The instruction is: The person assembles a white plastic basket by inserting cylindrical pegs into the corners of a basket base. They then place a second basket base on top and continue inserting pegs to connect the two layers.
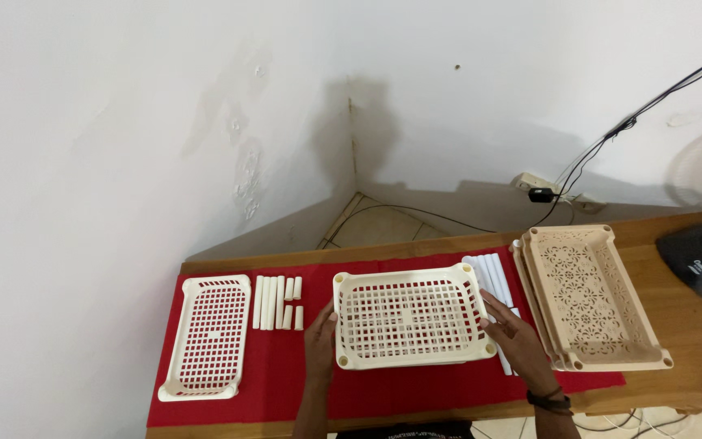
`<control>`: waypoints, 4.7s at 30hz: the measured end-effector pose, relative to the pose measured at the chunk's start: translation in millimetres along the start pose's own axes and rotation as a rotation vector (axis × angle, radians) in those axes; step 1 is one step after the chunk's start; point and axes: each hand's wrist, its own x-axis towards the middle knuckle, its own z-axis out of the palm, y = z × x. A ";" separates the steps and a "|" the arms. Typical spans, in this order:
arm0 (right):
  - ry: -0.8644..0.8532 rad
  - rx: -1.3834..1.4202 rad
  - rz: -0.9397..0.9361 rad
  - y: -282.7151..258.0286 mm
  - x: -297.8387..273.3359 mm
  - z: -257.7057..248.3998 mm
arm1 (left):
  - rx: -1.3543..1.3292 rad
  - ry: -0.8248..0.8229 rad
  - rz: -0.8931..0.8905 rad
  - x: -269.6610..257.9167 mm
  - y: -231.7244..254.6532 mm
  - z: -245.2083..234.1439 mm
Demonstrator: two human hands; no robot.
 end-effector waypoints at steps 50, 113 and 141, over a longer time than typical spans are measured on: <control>0.370 -0.098 0.067 31.9 -4.2 28.5 | 0.040 -0.098 0.102 -32.5 -23.5 -3.8; 0.363 -0.572 0.007 11.2 -11.6 32.9 | -0.345 0.032 -0.112 -29.0 -48.1 -5.1; 0.351 -0.841 0.009 -11.3 -21.9 32.5 | -0.238 -0.028 -0.036 -34.1 -59.2 -10.7</control>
